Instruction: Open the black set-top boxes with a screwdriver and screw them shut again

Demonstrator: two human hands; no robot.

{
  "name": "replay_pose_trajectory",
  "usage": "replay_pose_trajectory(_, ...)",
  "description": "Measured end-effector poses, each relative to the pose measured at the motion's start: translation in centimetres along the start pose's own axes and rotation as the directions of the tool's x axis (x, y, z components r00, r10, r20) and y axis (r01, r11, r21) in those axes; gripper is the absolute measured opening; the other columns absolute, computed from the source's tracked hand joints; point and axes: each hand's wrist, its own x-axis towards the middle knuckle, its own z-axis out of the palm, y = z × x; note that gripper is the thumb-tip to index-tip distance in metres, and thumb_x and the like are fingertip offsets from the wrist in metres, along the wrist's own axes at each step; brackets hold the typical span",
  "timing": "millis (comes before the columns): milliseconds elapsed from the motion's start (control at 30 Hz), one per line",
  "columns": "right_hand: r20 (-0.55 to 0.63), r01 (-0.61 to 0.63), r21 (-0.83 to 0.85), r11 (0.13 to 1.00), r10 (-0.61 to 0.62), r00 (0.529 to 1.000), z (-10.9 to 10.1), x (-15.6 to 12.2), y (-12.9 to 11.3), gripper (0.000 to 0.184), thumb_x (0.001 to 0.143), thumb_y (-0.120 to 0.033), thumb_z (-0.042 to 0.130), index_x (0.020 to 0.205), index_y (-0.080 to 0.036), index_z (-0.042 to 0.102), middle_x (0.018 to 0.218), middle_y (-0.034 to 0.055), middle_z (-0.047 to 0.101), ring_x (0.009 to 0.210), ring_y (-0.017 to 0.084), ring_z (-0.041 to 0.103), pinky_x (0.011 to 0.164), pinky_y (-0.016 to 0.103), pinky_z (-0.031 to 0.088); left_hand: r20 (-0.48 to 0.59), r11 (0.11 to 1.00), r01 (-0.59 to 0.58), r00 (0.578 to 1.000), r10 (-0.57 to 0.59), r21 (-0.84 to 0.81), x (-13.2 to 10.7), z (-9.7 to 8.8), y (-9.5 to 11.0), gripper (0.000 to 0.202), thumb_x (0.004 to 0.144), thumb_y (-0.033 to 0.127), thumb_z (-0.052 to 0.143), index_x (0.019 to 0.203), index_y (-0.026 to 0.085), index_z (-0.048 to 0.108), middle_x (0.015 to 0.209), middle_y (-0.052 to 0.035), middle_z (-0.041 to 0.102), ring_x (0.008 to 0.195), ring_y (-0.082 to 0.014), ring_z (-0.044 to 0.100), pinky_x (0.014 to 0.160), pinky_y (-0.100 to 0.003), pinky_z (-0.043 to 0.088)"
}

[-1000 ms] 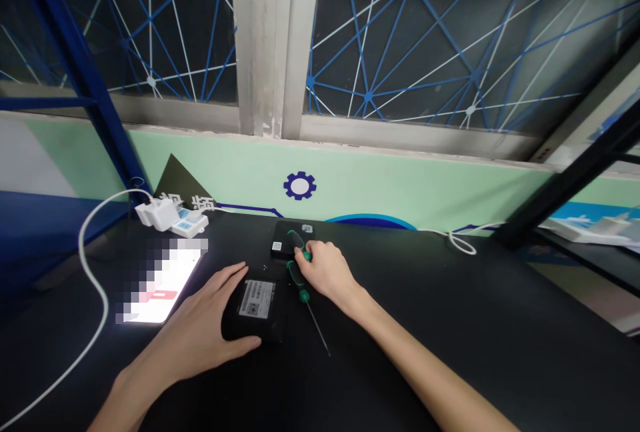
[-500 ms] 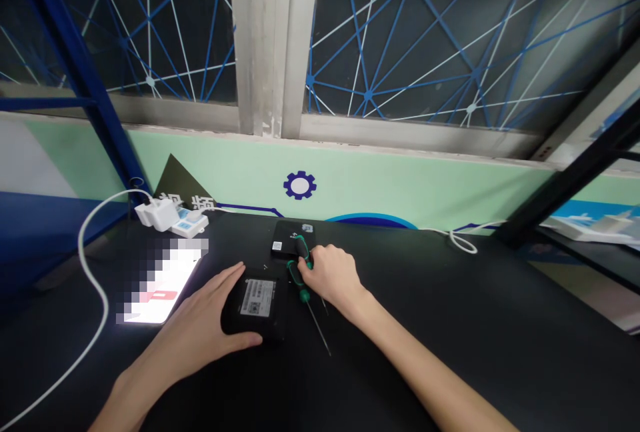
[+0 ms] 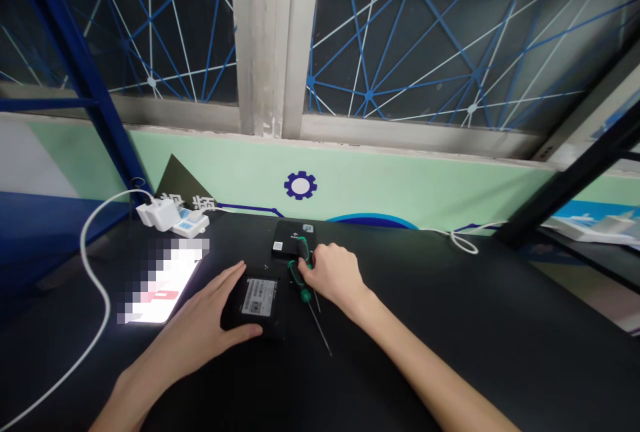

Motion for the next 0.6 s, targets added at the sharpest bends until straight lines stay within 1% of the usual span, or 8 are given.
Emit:
replay_pose_trajectory(100, -0.021, -0.006, -0.003, 1.0, 0.006, 1.0, -0.2, 0.1, 0.2, 0.046, 0.09, -0.052, 0.053, 0.066, -0.016, 0.07, 0.069, 0.0135, 0.067, 0.069, 0.028, 0.067, 0.056, 0.032, 0.038, -0.047, 1.0, 0.013, 0.999, -0.012, 0.015, 0.1, 0.0, 0.0, 0.074, 0.093, 0.065, 0.045, 0.154, 0.024, 0.032, 0.159, -0.0078, 0.037, 0.142, -0.0305, 0.041, 0.108, -0.044, 0.045)
replay_pose_trajectory(167, -0.03, -0.01, 0.001, 1.0, 0.01, 1.0, -0.4, 0.1, 0.3, 0.048, 0.089, -0.055, 0.053, 0.064, -0.017, 0.068, 0.067, 0.0124, 0.066, 0.067, 0.027, 0.066, 0.055, 0.031, 0.036, -0.095, 0.999, 0.028, 0.995, -0.025, 0.031, 0.2, 0.0, -0.1, 0.061, 0.1, 0.056, 0.034, 0.151, 0.023, 0.037, 0.156, -0.0083, 0.042, 0.14, -0.0286, 0.045, 0.107, -0.043, 0.046)
replay_pose_trajectory(333, -0.089, -0.004, 0.049, 0.999, 0.008, 0.996, -0.9, -0.2, 0.1, 0.046, 0.089, -0.053, 0.054, 0.058, -0.019, 0.06, 0.06, 0.0077, 0.061, 0.059, 0.023, 0.061, 0.052, 0.029, 0.029, -0.151, 0.999, 0.048, 0.988, -0.044, 0.019, 0.3, 0.0, -0.6, 0.048, 0.102, 0.036, 0.028, 0.143, 0.018, 0.048, 0.147, -0.0092, 0.053, 0.132, -0.0256, 0.054, 0.108, -0.043, 0.046)
replay_pose_trajectory(367, -0.126, 0.032, 0.074, 0.997, -0.023, 0.992, -1.0, -0.3, 0.0, 0.042, 0.089, -0.05, 0.054, 0.06, -0.019, 0.058, 0.061, 0.0063, 0.062, 0.059, 0.021, 0.06, 0.052, 0.029, 0.028, -0.151, 0.999, 0.044, 0.988, -0.042, 0.015, 0.3, 0.0, -0.6, 0.047, 0.102, 0.033, 0.029, 0.142, 0.018, 0.049, 0.146, -0.0089, 0.054, 0.131, -0.0248, 0.055, 0.108, -0.042, 0.046)
replay_pose_trajectory(433, -0.224, 0.189, 0.133, 0.973, -0.156, 0.962, -1.2, -0.7, -0.2, 0.032, 0.089, -0.044, 0.055, 0.069, -0.02, 0.059, 0.068, 0.0045, 0.064, 0.064, 0.02, 0.059, 0.053, 0.028, 0.029, -0.149, 0.999, 0.037, 0.988, -0.033, 0.021, 0.4, -0.1, -0.7, 0.046, 0.1, 0.029, 0.029, 0.141, 0.019, 0.05, 0.145, -0.0081, 0.054, 0.129, -0.0235, 0.056, 0.107, -0.04, 0.047)
replay_pose_trajectory(533, -0.331, 0.479, 0.146, 0.866, -0.413, 0.848, -1.3, -1.2, -0.5, 0.021, 0.09, -0.041, 0.058, 0.088, -0.02, 0.061, 0.087, 0.0062, 0.068, 0.081, 0.022, 0.06, 0.065, 0.029, 0.04, -0.148, 0.999, 0.029, 0.989, -0.022, 0.04, 0.4, -0.1, -0.7, 0.046, 0.099, 0.027, 0.03, 0.139, 0.019, 0.051, 0.145, -0.0079, 0.054, 0.129, -0.0231, 0.056, 0.106, -0.039, 0.048)
replay_pose_trajectory(567, -0.348, 0.52, 0.133, 0.844, -0.451, 0.822, -1.2, -1.3, -0.5, 0.021, 0.09, -0.041, 0.058, 0.092, -0.02, 0.061, 0.091, 0.0072, 0.068, 0.085, 0.023, 0.06, 0.069, 0.031, 0.042, -0.15, 0.999, 0.027, 0.988, -0.021, 0.043, 0.4, 0.0, -0.7, 0.046, 0.099, 0.027, 0.029, 0.139, 0.019, 0.051, 0.145, -0.0079, 0.054, 0.129, -0.0232, 0.056, 0.106, -0.039, 0.048)
replay_pose_trajectory(600, -0.357, 0.527, 0.12, 0.841, -0.458, 0.814, -1.1, -1.3, -0.5, 0.022, 0.09, -0.041, 0.058, 0.096, -0.02, 0.061, 0.095, 0.0079, 0.068, 0.088, 0.024, 0.06, 0.073, 0.032, 0.043, -0.153, 0.999, 0.026, 0.988, -0.019, 0.044, 0.5, 0.0, -0.7, 0.046, 0.099, 0.027, 0.029, 0.138, 0.018, 0.051, 0.144, -0.008, 0.055, 0.128, -0.0231, 0.056, 0.106, -0.039, 0.048)
